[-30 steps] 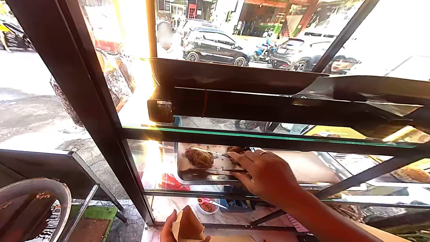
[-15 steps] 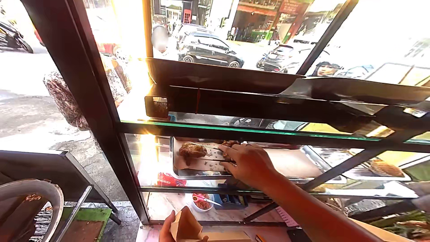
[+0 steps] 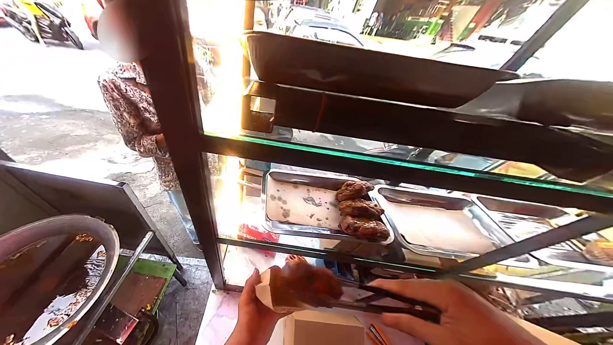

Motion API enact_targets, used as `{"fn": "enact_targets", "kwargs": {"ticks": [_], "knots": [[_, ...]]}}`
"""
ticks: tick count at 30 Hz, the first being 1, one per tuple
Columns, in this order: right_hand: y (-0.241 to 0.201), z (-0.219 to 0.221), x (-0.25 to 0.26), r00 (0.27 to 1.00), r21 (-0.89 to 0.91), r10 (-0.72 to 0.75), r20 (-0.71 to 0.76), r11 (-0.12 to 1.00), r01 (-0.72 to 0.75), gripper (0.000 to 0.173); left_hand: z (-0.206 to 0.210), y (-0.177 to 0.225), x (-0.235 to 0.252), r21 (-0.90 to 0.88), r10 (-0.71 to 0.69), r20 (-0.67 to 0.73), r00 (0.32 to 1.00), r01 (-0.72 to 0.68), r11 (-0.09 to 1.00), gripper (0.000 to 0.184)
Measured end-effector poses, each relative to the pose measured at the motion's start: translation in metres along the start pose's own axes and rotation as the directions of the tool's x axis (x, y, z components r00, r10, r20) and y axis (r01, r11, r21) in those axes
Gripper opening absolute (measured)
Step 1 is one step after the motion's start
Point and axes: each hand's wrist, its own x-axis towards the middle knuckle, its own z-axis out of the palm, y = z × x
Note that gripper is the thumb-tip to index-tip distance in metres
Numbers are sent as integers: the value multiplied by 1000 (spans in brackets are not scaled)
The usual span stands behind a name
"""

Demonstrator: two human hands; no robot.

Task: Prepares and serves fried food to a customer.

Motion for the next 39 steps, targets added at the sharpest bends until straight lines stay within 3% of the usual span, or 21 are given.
{"fn": "enact_targets", "kwargs": {"ticks": [4,8,12,16,18,21,22,24,26,27,30,32,34,39], "knots": [[-22,1,7,994,-455,-20,111,888,68,46,-10,-11,11,58,68,79,995,-73,996,50],[-42,0,16,983,-644,16,185,757,109,45,-9,-21,11,128,69,55,996,-75,989,48],[-56,-2,30,930,-697,219,296,715,54,48,-11,-31,14,348,210,123,970,-240,906,53],[-53,-14,57,764,-509,429,483,847,-154,49,-14,-34,15,512,344,268,900,-436,740,71],[-41,-14,63,744,-391,433,509,886,-248,48,-13,-34,14,555,399,318,860,-510,658,74],[-49,-10,72,742,-337,377,554,917,-215,48,-16,-38,11,594,466,389,795,-603,532,73],[-59,-6,75,744,-364,362,562,916,-171,50,-20,-42,10,576,470,393,790,-610,544,77],[-87,-4,79,741,-477,376,557,875,-86,58,-27,-49,12,455,426,329,843,-537,710,82],[-108,-15,76,784,-547,369,500,836,-45,60,-27,-50,7,235,290,208,934,-335,912,69],[-112,-26,70,838,-540,330,434,840,-51,58,-23,-47,3,132,212,131,968,-229,964,64],[-99,-48,56,986,-529,150,73,844,-90,49,-28,-29,-3,-141,93,2,996,-92,986,66],[-89,-41,70,978,-519,182,-107,828,-210,46,-39,-16,-4,-207,76,-23,997,-79,975,71],[-79,-20,101,940,-477,292,-175,810,-340,46,-51,-3,-10,-213,66,10,998,-63,975,76],[-57,31,160,933,-522,210,-292,782,-340,53,-70,32,-35,-321,150,141,979,-98,942,79]]}}
